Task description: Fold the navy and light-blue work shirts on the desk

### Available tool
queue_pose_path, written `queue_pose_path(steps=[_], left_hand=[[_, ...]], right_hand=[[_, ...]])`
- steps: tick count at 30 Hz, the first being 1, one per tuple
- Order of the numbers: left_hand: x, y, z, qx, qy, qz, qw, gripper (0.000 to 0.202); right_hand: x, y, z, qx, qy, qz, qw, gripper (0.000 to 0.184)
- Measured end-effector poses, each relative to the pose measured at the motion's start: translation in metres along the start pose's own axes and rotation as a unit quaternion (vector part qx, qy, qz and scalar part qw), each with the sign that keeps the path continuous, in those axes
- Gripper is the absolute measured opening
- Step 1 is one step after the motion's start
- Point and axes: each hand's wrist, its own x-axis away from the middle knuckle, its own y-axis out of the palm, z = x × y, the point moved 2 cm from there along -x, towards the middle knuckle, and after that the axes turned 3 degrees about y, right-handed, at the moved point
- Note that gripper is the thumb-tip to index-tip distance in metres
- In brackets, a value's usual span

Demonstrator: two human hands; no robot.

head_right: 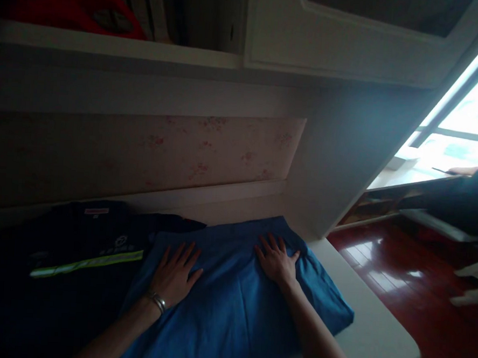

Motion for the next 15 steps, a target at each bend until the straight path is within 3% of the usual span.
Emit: queue_pose_path(steps=[7, 15], left_hand=[[-0.109, 0.034, 0.001, 0.042, -0.020, -0.048, 0.998, 0.062], [-0.167, 0.048, -0.004, 0.057, -0.029, -0.047, 0.997, 0.062]], right_hand=[[-0.105, -0.003, 0.032, 0.003, 0.014, 0.006, 1.000, 0.059], [-0.170, -0.003, 0.051, -0.002, -0.012, 0.003, 1.000, 0.061]])
